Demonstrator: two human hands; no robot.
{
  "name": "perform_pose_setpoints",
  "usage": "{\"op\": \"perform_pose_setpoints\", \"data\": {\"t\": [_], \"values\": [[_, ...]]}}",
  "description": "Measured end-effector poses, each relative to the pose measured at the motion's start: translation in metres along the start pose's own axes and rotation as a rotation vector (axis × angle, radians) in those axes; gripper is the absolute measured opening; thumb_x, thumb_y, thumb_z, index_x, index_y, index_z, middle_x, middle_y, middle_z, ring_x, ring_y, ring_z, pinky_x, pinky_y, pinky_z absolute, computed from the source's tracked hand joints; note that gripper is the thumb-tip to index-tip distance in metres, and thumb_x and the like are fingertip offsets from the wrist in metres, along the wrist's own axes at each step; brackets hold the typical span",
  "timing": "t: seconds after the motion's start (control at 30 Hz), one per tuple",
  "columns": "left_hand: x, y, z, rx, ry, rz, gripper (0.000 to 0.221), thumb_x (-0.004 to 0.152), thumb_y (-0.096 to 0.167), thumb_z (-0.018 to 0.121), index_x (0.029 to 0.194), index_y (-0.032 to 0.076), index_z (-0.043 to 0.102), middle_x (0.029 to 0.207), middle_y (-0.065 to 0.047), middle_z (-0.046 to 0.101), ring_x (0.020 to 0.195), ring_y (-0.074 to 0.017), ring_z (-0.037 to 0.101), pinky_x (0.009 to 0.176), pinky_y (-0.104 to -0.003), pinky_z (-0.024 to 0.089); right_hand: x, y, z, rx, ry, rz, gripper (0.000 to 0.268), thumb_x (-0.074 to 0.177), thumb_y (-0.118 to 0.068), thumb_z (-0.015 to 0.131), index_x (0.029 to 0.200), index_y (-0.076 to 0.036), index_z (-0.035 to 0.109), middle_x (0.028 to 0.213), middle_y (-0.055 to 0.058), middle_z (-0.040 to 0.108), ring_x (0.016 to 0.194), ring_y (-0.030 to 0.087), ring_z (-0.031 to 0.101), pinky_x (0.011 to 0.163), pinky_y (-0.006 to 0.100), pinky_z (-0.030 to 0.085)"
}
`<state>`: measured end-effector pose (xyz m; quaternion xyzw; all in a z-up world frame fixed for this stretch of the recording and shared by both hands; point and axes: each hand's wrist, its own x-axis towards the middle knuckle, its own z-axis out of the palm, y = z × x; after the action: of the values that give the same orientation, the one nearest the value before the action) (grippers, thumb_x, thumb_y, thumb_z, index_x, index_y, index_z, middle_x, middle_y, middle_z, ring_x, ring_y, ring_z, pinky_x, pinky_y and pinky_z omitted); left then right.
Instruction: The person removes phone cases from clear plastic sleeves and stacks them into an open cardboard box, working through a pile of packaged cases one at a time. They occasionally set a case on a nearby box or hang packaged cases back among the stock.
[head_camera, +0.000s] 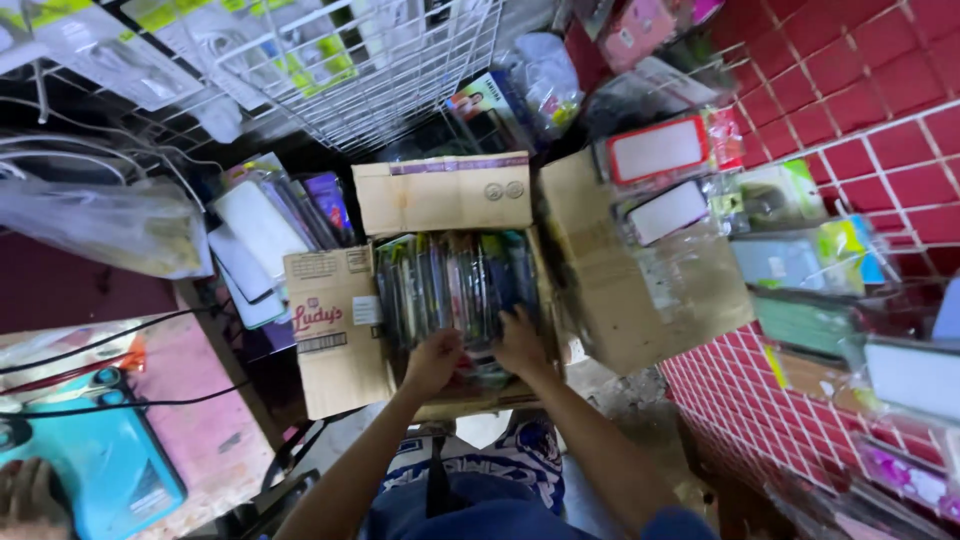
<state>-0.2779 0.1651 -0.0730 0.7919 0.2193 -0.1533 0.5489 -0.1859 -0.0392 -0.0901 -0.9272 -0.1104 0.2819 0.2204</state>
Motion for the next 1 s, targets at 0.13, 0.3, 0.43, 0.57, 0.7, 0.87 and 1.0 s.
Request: {"op": "perform_pose_setpoints", "data": {"t": [0.13, 0.3, 0.43, 0.57, 0.7, 0.87, 1.0], "values": [[-0.009, -0.005, -0.013, -0.039, -0.059, 0.023, 0.034, 0.09, 0.022, 0.07, 0.123, 0.011, 0.07, 0.105, -0.009, 0.078, 0.1, -0.023, 0.076, 0.085, -0.036, 0.06, -0.018, -0.064, -0.062, 0.088, -0.256, 0.269, 0.058, 0.091, -0.023, 0.061, 0.147, -0.012, 0.053, 0.177, 0.013, 0.018, 0.117, 0.039, 0.066, 0.096, 0.05, 0.054], [-0.016, -0.019, -0.016, -0.069, -0.038, -0.013, 0.035, 0.088, 0.019, 0.074, 0.122, 0.009, 0.07, 0.101, -0.008, 0.078, 0.095, -0.02, 0.075, 0.082, -0.034, 0.059, -0.01, -0.011, -0.009, 0.008, -0.113, 0.074, 0.082, 0.085, -0.022, 0.079, 0.151, 0.003, 0.037, 0.161, 0.027, 0.024, 0.141, 0.045, 0.039, 0.112, 0.046, 0.039], [-0.014, -0.034, -0.012, -0.117, -0.057, -0.039, 0.034, 0.089, 0.016, 0.072, 0.121, 0.008, 0.069, 0.097, -0.007, 0.078, 0.092, -0.0177, 0.075, 0.081, -0.032, 0.059, -0.019, -0.013, -0.013, 0.004, -0.046, 0.06, 0.084, 0.083, -0.021, 0.077, 0.151, 0.005, 0.036, 0.159, 0.027, 0.031, 0.136, 0.046, 0.044, 0.11, 0.045, 0.041], [-0.011, -0.059, 0.002, -0.303, -0.11, -0.031, 0.033, 0.089, 0.008, 0.067, 0.121, 0.006, 0.068, 0.092, -0.003, 0.076, 0.084, -0.0132, 0.071, 0.073, -0.028, 0.057, -0.033, -0.014, -0.025, 0.031, 0.202, 0.04, 0.063, 0.083, -0.022, 0.08, 0.135, 0.005, 0.057, 0.139, 0.027, 0.055, 0.126, 0.043, 0.055, 0.107, 0.045, 0.045], [-0.015, -0.028, -0.008, -0.459, -0.17, -0.046, 0.032, 0.09, 0.004, 0.062, 0.122, 0.005, 0.067, 0.091, -0.001, 0.073, 0.077, -0.011, 0.065, 0.063, -0.026, 0.05, -0.048, -0.029, -0.045, 0.209, 0.37, 0.119, 0.035, 0.083, -0.009, 0.074, 0.118, -0.007, 0.073, 0.113, 0.017, 0.074, 0.095, 0.033, 0.072, 0.087, 0.041, 0.056], [-0.016, -0.005, -0.002, -0.511, -0.178, -0.03, 0.031, 0.093, 0.007, 0.064, 0.124, 0.004, 0.066, 0.092, -0.002, 0.073, 0.079, -0.0115, 0.065, 0.064, -0.026, 0.052, -0.069, -0.058, -0.071, 0.303, 0.456, 0.113, 0.029, 0.081, -0.011, 0.08, 0.109, -0.008, 0.077, 0.088, 0.015, 0.076, 0.078, 0.024, 0.073, 0.073, 0.037, 0.057], [-0.009, 0.018, 0.003, -0.608, -0.151, -0.016, 0.034, 0.093, 0.012, 0.068, 0.125, 0.003, 0.063, 0.093, -0.002, 0.072, 0.08, -0.0124, 0.066, 0.067, -0.028, 0.056, -0.098, -0.07, -0.1, 0.526, 0.393, 0.086, 0.025, 0.089, -0.014, 0.075, 0.113, -0.006, 0.076, 0.085, 0.009, 0.075, 0.073, 0.014, 0.07, 0.066, 0.032, 0.056]]}}
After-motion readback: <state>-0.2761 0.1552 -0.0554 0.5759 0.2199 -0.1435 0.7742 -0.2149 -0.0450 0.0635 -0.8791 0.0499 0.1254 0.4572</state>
